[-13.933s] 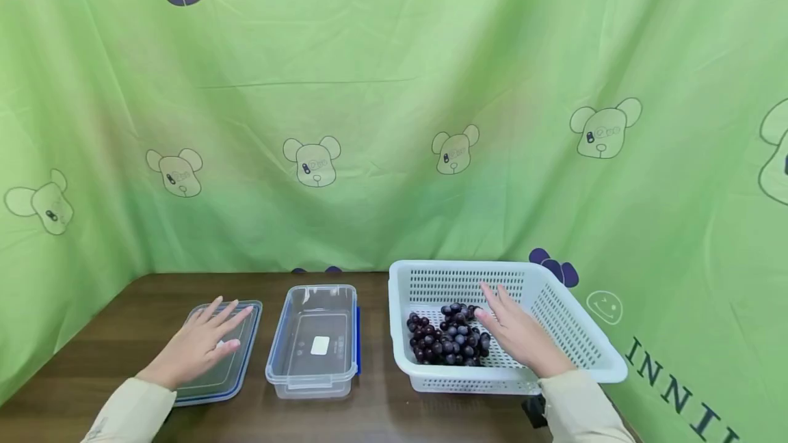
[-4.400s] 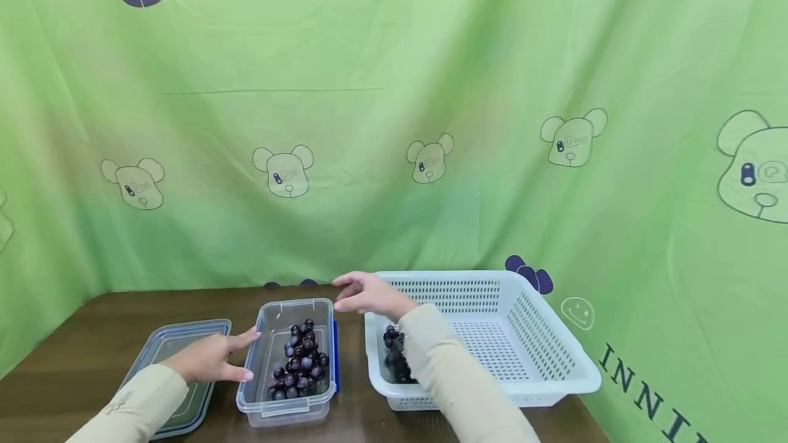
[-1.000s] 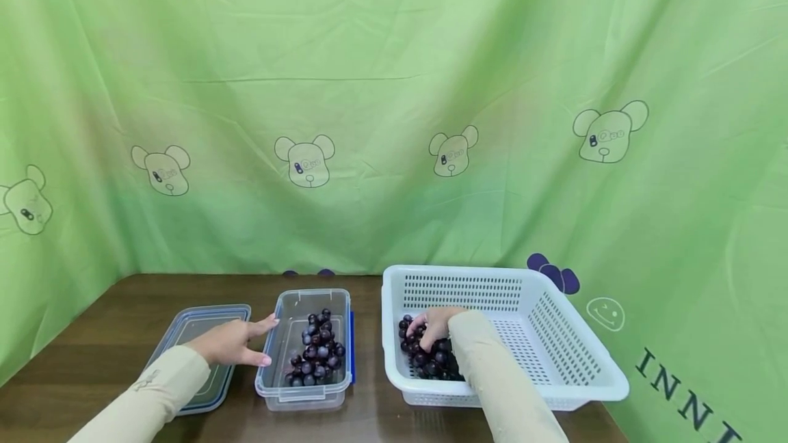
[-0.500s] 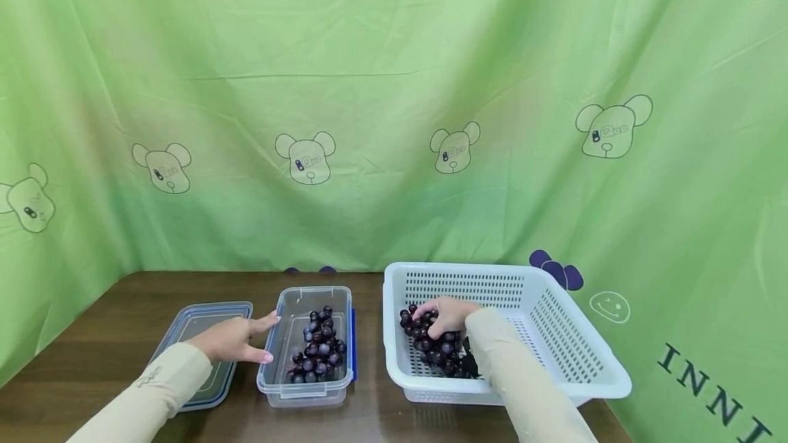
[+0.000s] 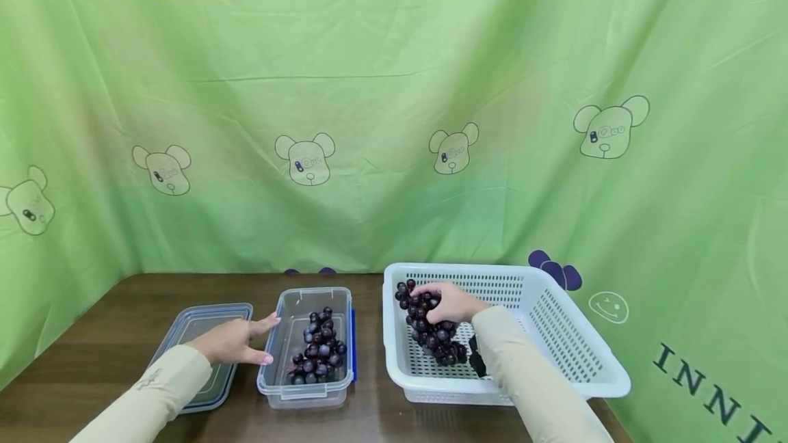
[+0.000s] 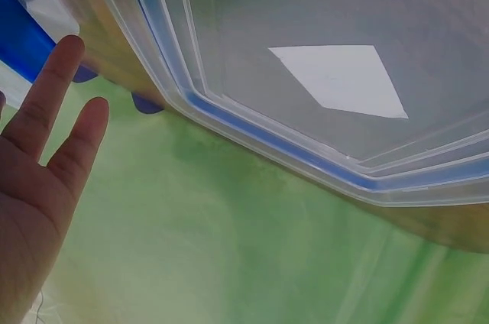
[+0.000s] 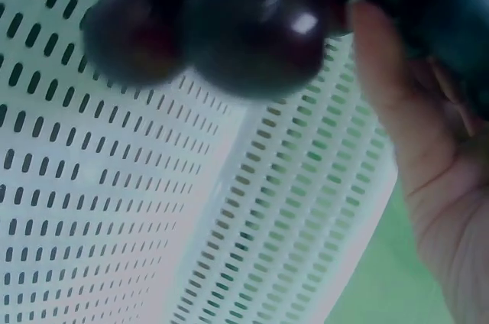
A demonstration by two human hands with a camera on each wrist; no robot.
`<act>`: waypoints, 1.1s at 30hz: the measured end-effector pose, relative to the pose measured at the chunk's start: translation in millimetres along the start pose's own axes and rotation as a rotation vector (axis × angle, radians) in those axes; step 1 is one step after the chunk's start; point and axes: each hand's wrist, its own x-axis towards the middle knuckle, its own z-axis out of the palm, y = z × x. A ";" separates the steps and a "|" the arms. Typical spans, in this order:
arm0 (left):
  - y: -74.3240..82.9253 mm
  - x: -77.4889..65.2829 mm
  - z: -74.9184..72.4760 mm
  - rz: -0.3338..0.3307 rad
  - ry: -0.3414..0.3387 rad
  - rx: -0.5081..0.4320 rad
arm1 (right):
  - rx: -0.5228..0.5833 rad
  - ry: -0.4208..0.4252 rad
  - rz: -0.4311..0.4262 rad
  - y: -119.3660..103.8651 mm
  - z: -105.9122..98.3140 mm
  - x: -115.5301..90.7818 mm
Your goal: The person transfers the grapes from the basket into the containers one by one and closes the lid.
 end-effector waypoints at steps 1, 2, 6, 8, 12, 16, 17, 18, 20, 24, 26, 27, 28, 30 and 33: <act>-0.6 0.1 0.2 0.002 -0.003 -0.002 | 0.026 0.014 0.007 -1.0 -1.1 -0.8; -0.8 0.0 0.4 0.001 -0.006 -0.008 | 0.060 0.026 0.018 -2.1 -2.2 -1.6; -1.2 -0.4 0.4 -0.010 -0.004 -0.026 | 0.227 0.035 0.042 -3.2 -5.3 -4.4; -0.4 -1.1 1.6 -0.017 -0.007 -0.034 | 0.338 0.025 0.057 -1.7 -4.7 -7.7; -0.4 -1.5 5.1 -0.019 -0.018 -0.028 | 0.483 0.024 0.076 1.6 -1.0 -13.0; 0.4 -0.1 3.8 -0.022 -0.012 -0.022 | 0.527 0.060 0.109 -0.2 1.5 -12.2; 0.5 0.4 3.1 -0.023 -0.011 -0.023 | 0.532 0.070 0.122 -1.2 1.9 -11.7; 0.7 0.9 2.3 -0.022 -0.009 -0.026 | 0.541 0.078 0.137 -2.3 2.3 -11.2; 1.2 0.4 2.5 -0.018 -0.008 -0.034 | 0.559 0.091 0.173 -5.5 3.8 -11.2; 3.0 -0.6 1.8 0.001 -0.001 -0.020 | 0.552 0.101 0.210 -13.0 5.3 -10.7; 4.1 -1.2 1.3 0.004 -0.002 -0.013 | 0.540 0.108 0.225 -17.1 5.0 -9.5; 4.7 -1.6 1.0 0.003 -0.003 -0.014 | 0.536 0.114 0.230 -19.1 4.7 -8.6; 5.2 -1.6 0.5 0.002 -0.004 -0.014 | 0.531 0.118 0.232 -21.0 4.4 -7.6; 6.0 -2.2 -0.4 -0.004 -0.006 -0.022 | 0.526 0.135 0.243 -24.8 3.5 -5.3; 6.2 -1.6 -1.4 -0.004 -0.005 -0.025 | 0.534 0.153 0.258 -30.8 3.5 -2.3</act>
